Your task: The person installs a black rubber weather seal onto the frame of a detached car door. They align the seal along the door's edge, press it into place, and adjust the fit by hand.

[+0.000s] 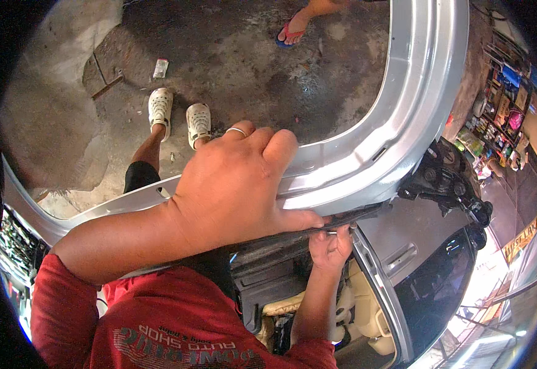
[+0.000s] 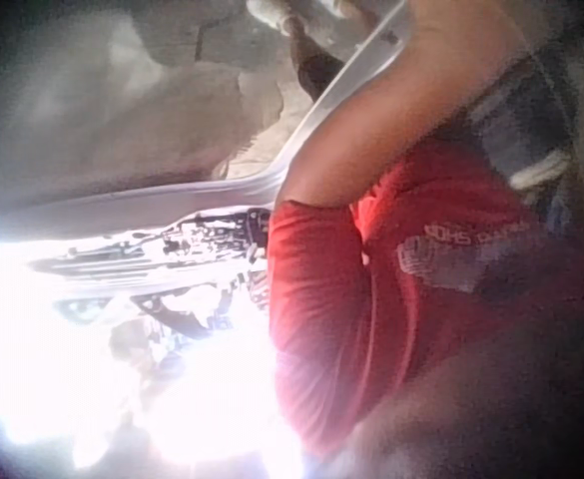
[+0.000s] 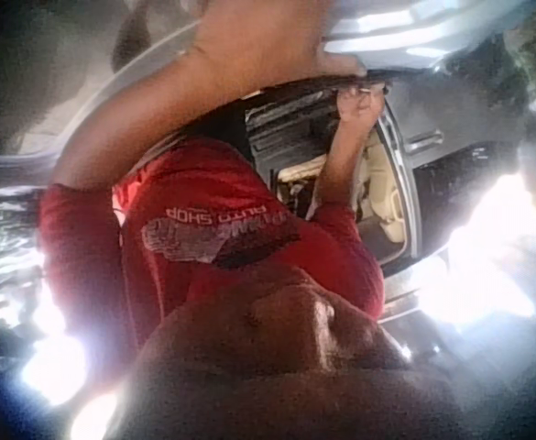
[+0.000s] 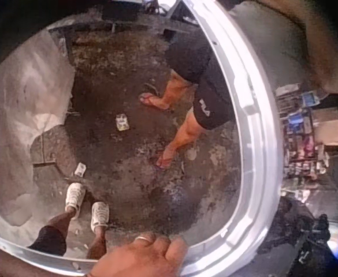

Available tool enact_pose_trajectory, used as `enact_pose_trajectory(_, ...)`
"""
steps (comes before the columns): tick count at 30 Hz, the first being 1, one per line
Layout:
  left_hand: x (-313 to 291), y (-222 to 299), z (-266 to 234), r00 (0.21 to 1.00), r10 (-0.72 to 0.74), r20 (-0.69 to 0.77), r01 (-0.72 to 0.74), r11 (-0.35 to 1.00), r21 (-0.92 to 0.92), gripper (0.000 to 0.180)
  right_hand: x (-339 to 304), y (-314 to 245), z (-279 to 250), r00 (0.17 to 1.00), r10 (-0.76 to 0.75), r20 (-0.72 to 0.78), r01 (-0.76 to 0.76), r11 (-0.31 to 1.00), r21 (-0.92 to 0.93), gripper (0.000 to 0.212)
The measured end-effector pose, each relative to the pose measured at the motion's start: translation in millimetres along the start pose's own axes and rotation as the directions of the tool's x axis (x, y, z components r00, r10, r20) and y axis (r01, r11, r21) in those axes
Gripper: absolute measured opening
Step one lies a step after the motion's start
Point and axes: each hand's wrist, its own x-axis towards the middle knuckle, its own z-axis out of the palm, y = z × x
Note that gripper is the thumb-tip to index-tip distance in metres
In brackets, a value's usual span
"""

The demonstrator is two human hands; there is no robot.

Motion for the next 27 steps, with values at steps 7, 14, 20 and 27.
enact_pose_trajectory(7,1,-3,1,1.0,0.003,-0.007,-0.003,1.0,-0.02,0.072,-12,-11,11,0.996,-0.087,-0.029,0.084,0.991,-0.1,0.033)
enact_pose_trajectory(14,-1,-2,0,1.0,0.002,-0.001,-0.002,1.0,-0.011,0.072,-13,-16,18,0.972,-0.151,-0.181,0.105,0.965,-0.241,0.024)
enact_pose_trajectory(20,1,-1,1,1.0,-0.009,0.004,0.008,1.0,0.014,0.072,-4,-6,51,0.969,-0.16,-0.187,0.119,0.97,-0.212,0.023)
enact_pose_trajectory(27,1,1,0,1.0,-0.004,-0.02,0.004,1.0,0.01,0.072,-3,-18,58,0.989,-0.128,-0.073,0.105,0.961,-0.257,0.017)
